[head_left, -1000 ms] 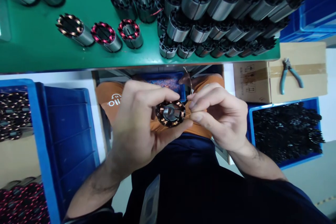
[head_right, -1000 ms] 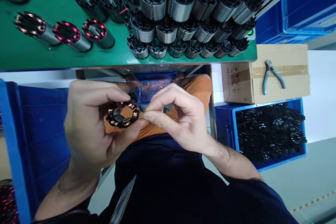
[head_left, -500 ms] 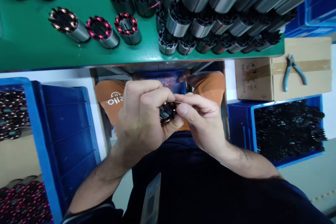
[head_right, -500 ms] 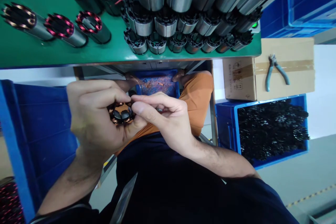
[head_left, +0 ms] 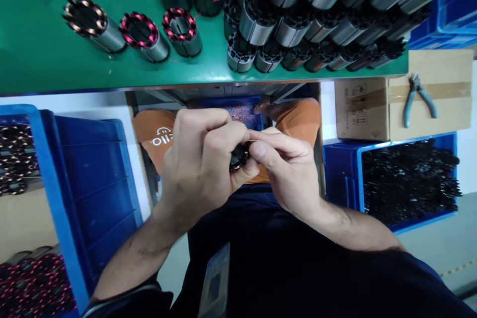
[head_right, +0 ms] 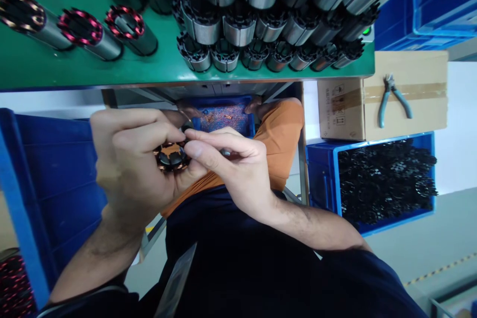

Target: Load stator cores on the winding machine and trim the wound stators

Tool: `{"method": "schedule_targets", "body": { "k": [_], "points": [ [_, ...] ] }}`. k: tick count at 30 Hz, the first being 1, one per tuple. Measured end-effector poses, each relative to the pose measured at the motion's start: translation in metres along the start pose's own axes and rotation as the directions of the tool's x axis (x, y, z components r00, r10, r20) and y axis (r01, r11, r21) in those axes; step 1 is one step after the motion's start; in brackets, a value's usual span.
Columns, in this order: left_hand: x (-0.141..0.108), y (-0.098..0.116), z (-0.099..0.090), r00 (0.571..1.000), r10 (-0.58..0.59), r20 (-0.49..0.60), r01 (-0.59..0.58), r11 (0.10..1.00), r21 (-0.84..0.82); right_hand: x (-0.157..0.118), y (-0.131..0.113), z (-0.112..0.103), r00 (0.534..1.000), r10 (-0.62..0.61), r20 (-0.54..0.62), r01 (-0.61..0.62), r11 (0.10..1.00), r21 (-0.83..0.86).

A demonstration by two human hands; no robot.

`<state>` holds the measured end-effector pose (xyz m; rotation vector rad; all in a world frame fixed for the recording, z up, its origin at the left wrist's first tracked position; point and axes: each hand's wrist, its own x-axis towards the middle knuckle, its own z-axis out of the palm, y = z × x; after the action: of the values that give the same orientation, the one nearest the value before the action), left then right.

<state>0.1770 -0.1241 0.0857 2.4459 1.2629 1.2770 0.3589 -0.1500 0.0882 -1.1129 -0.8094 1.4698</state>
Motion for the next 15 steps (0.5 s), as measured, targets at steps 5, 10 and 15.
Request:
{"method": "schedule_targets", "body": {
  "k": [5, 10, 15],
  "points": [
    [-0.002, 0.001, -0.005, 0.998, -0.011, 0.062, 0.012, 1.000, -0.023, -0.006, 0.006, -0.004, 0.999, -0.016, 0.029, 0.015, 1.000, 0.003],
    [-0.004, 0.002, -0.005, 0.983, -0.142, 0.113, 0.162, 0.966, -0.200, 0.000, -0.011, -0.017, 0.989, -0.006, 0.151, 0.024, 0.993, -0.114],
    [-0.006, 0.008, 0.001, 0.895, -0.350, 0.275, 0.435, 0.820, -0.373, 0.019, -0.051, -0.032, 0.906, -0.137, 0.401, 0.319, 0.842, -0.434]
  ]
}}
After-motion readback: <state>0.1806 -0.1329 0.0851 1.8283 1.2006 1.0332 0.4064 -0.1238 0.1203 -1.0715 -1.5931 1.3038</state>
